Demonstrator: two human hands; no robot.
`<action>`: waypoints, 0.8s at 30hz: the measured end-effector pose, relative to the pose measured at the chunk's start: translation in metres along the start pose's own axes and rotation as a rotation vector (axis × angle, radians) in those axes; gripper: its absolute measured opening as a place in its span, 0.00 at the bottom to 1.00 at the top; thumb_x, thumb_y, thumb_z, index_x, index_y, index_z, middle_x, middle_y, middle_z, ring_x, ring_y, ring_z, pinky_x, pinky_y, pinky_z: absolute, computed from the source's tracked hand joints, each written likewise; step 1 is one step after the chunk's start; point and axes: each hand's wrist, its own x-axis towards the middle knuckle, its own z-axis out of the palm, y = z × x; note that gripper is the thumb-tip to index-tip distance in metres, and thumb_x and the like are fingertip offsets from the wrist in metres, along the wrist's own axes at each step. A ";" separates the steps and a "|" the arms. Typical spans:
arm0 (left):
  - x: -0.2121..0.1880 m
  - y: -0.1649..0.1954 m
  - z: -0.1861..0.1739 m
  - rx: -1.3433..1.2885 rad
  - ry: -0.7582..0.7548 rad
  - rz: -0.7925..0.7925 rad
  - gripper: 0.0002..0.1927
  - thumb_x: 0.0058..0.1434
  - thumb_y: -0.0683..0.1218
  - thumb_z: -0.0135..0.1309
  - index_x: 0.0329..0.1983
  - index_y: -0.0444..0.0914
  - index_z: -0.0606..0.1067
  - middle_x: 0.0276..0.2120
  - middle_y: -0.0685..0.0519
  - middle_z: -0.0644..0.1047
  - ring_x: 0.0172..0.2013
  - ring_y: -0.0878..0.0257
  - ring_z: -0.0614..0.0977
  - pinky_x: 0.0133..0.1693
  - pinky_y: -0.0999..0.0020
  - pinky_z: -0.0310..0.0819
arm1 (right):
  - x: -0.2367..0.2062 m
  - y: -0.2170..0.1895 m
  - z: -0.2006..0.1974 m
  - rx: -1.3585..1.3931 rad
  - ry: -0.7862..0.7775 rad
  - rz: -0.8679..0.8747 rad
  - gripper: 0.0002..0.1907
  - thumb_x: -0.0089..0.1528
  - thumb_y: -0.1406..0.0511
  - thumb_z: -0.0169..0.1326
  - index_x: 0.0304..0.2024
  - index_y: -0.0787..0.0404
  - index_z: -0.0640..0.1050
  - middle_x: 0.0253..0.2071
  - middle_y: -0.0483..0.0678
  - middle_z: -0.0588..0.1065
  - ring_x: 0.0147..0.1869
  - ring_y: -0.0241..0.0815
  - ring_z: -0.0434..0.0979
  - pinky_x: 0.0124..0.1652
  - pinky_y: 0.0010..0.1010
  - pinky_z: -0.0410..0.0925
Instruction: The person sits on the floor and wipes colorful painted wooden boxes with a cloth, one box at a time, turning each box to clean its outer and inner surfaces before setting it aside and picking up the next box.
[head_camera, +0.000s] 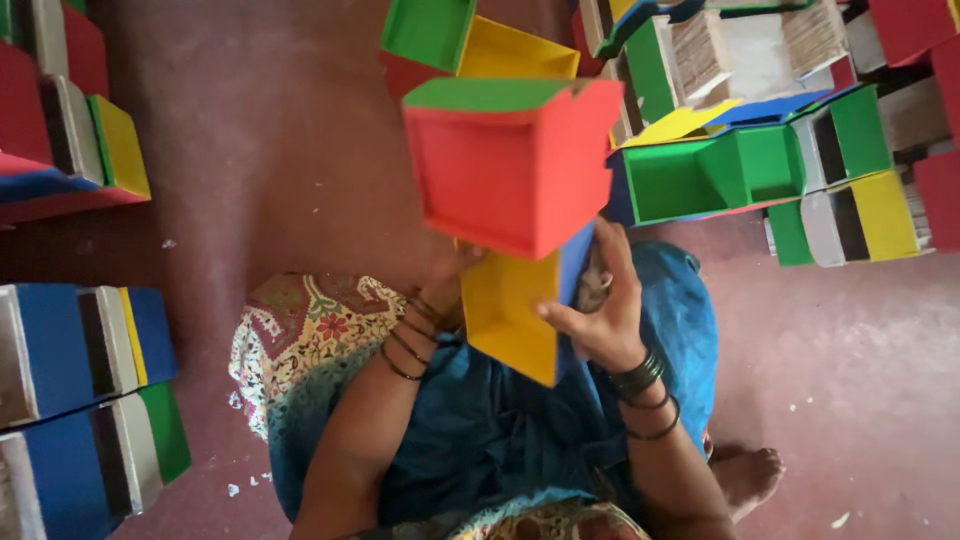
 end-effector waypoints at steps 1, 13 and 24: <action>-0.001 0.001 0.006 0.008 -0.032 -0.004 0.28 0.68 0.48 0.52 0.69 0.37 0.63 0.64 0.46 0.71 0.63 0.54 0.73 0.63 0.56 0.67 | 0.000 -0.001 0.000 -0.026 0.008 0.028 0.47 0.52 0.62 0.68 0.71 0.70 0.65 0.58 0.53 0.67 0.61 0.40 0.68 0.59 0.32 0.64; 0.010 0.013 0.026 0.018 -0.176 -0.048 0.29 0.69 0.51 0.49 0.70 0.33 0.63 0.64 0.41 0.71 0.62 0.49 0.74 0.63 0.53 0.70 | 0.064 -0.060 -0.013 -0.067 0.298 -0.294 0.11 0.66 0.66 0.54 0.50 0.62 0.71 0.48 0.47 0.73 0.57 0.40 0.67 0.61 0.36 0.64; -0.003 0.005 0.005 -0.129 -0.129 -0.038 0.28 0.69 0.51 0.47 0.69 0.33 0.65 0.61 0.39 0.72 0.59 0.47 0.77 0.61 0.51 0.73 | 0.022 -0.044 0.036 -0.324 -0.008 -0.416 0.15 0.61 0.75 0.59 0.50 0.65 0.73 0.67 0.65 0.67 0.77 0.65 0.63 0.74 0.53 0.57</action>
